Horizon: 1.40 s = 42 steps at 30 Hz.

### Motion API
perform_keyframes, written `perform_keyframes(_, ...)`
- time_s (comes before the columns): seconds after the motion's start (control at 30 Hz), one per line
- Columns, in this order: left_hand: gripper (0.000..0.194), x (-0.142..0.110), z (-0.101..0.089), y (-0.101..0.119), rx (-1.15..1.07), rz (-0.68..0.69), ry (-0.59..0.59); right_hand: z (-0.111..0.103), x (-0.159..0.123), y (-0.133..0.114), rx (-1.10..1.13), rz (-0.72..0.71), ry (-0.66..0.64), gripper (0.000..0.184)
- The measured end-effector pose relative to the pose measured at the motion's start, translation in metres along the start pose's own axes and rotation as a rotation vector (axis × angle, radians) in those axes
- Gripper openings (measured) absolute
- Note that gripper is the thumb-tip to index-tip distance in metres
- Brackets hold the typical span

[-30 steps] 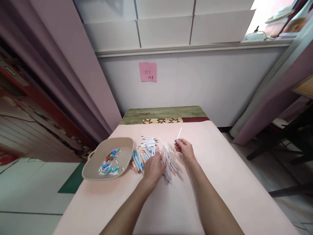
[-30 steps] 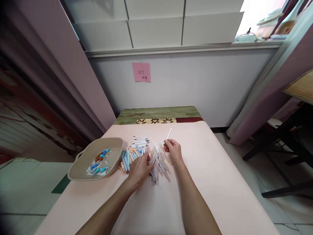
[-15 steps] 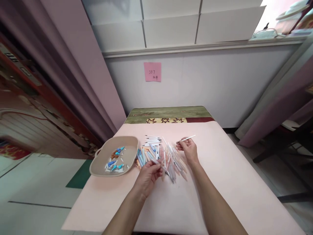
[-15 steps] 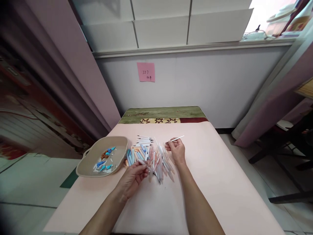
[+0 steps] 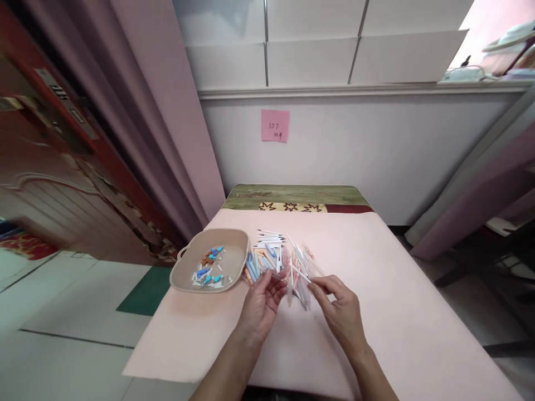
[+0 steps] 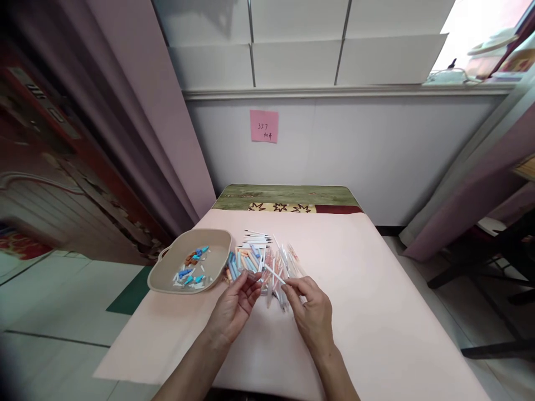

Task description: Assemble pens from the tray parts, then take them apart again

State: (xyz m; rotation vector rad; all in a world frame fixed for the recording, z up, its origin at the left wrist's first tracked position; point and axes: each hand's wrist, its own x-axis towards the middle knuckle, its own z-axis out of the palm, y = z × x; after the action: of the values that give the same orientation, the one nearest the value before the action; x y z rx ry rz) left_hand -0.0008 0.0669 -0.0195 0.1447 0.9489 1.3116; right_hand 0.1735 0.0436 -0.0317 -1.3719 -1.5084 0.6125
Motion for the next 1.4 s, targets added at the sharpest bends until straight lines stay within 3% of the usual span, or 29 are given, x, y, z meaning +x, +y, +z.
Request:
perform_keyframes(0.13,0.009,-0.007,-0.003,-0.002,-0.012,0.069,0.014,0.002,-0.006,-0.011,-0.078,-0.093,0.008,0.017)
perform_keyframes(0.3,0.002,-0.011,-0.011,0.000,-0.033,0.152,-0.002,0.013,-0.010,-0.019,-0.129,-0.107,-0.078,0.014)
perform_keyframes(0.8,0.027,-0.017,-0.028,0.009,0.067,0.225,-0.057,0.027,-0.018,-0.024,-0.193,-0.094,-0.096,0.014)
perform_keyframes(0.97,0.024,-0.019,-0.036,0.009,0.051,0.188,-0.030,0.030,-0.020,-0.031,-0.226,-0.139,-0.084,0.015)
perform_keyframes(1.2,0.012,-0.025,-0.049,-0.010,-0.036,0.001,-0.048,0.040,-0.024,-0.035,-0.220,-0.187,-0.137,0.012)
perform_keyframes(1.4,0.009,-0.028,-0.053,-0.015,-0.092,-0.070,-0.039,0.049,-0.030,-0.044,-0.129,-0.086,-0.108,0.010)
